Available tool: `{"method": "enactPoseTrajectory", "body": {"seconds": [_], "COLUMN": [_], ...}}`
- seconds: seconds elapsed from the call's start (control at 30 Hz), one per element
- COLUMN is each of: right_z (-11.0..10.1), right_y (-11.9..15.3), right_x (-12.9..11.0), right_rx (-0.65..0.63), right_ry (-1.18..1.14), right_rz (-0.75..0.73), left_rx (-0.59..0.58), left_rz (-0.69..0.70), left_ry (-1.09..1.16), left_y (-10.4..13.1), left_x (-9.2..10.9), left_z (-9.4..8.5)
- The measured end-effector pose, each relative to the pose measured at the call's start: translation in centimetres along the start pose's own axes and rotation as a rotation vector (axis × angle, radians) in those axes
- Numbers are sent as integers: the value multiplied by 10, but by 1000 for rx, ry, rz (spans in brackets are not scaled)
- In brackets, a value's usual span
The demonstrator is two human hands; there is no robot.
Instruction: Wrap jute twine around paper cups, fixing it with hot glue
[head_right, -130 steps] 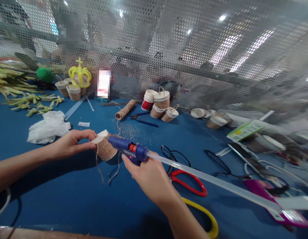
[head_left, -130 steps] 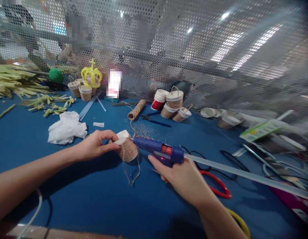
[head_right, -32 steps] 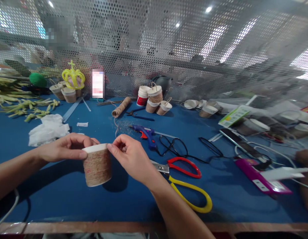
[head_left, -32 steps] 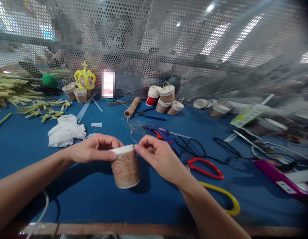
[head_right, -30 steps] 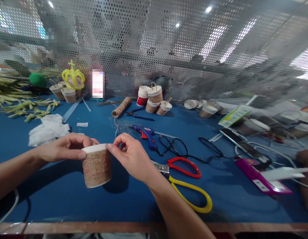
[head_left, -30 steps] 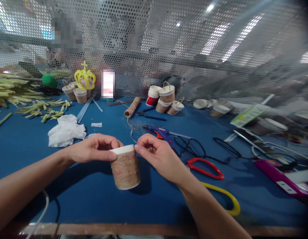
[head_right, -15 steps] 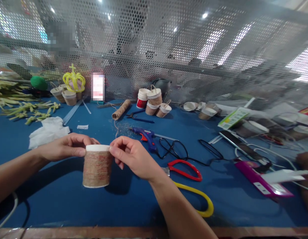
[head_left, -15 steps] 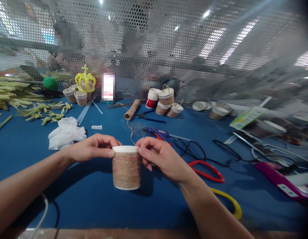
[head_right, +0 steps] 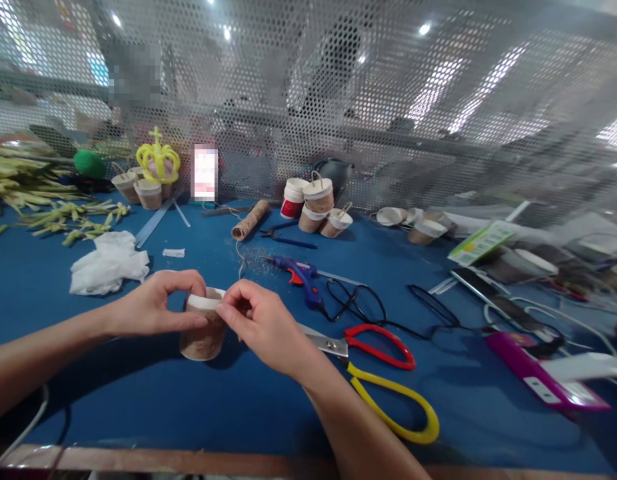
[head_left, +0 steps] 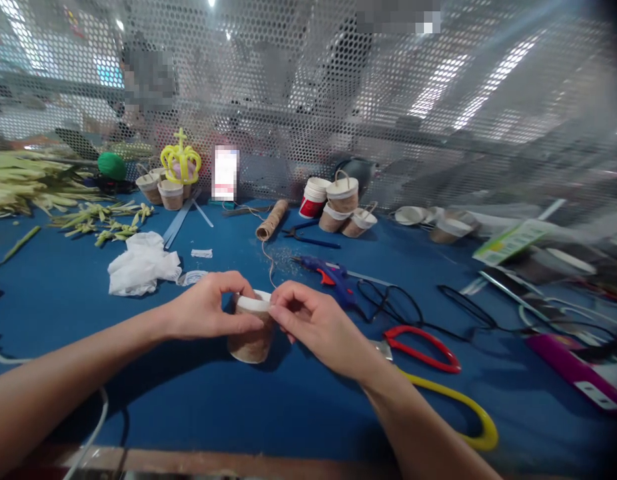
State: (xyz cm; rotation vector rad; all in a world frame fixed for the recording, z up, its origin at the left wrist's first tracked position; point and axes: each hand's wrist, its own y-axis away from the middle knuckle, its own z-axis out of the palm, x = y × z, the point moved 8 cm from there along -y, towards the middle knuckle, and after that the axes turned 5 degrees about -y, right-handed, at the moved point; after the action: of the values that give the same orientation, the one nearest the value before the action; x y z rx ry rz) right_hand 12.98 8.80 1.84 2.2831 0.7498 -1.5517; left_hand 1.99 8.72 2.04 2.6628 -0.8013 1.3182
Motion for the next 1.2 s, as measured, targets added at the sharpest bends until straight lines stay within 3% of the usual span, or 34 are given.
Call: {"method": "enactPoseTrajectory", "body": {"seconds": [0.43,0.8,1.0,1.2], "right_z": [-2,0,4,3], "right_y": [-1,1,5,7], "right_x": [4,-15,-27,-33], "right_rx": [-15,78,50,63], "right_ry": [-101,237,358,355], "right_rz": [13,-118,-188,-279], "left_rx": [-141,-47,-26,-33], "left_rz": [-22,37,138,123], "left_ry": [416,-79,-119,-69], "left_y": [-3,0,0,1], "left_x": [-14,8,24,22], "left_z": [12,5,3,1]}}
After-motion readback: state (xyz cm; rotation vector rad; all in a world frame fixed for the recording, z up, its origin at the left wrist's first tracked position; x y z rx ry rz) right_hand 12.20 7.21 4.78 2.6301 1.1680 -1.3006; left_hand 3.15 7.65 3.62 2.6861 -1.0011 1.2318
